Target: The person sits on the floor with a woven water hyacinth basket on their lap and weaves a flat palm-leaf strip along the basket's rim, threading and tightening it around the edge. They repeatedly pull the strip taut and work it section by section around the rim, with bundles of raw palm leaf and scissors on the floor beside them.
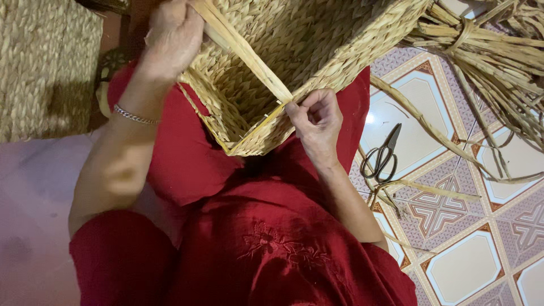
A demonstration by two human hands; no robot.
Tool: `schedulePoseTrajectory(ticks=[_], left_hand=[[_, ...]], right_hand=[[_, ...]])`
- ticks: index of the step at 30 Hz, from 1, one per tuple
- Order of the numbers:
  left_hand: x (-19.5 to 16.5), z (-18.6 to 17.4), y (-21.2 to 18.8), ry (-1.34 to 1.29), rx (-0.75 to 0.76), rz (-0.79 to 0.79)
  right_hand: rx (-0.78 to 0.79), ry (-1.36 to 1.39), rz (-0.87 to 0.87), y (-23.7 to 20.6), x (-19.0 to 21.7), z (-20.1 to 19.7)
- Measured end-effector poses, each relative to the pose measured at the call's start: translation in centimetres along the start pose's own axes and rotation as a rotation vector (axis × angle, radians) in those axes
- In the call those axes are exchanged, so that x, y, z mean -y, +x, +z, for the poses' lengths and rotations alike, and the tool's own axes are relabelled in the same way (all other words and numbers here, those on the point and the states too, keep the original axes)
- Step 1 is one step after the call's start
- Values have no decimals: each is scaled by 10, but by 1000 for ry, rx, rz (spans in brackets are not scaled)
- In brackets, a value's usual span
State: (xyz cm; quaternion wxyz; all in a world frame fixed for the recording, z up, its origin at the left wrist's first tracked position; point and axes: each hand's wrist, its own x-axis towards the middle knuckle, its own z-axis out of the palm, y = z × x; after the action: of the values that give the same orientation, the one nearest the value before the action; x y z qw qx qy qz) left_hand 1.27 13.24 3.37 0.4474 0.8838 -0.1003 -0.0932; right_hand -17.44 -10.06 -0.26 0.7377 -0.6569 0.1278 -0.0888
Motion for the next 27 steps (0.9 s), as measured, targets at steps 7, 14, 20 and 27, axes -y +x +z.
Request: schedulePoseTrajectory(ticks=[7,14,20,27], left_hand=[[-13,58,-35,-939,526,-305],[-4,85,-37,-874,579,-227],[-8,90,-30,-824,615,-256],[-18,88,-22,-568,636,-134]], right_hand=[[33,35,9,-1,-5,-4],[60,16,18,-2,-9,-8],[76,80,14,-4,-9,-6],[65,1,4,0,-8,-5]])
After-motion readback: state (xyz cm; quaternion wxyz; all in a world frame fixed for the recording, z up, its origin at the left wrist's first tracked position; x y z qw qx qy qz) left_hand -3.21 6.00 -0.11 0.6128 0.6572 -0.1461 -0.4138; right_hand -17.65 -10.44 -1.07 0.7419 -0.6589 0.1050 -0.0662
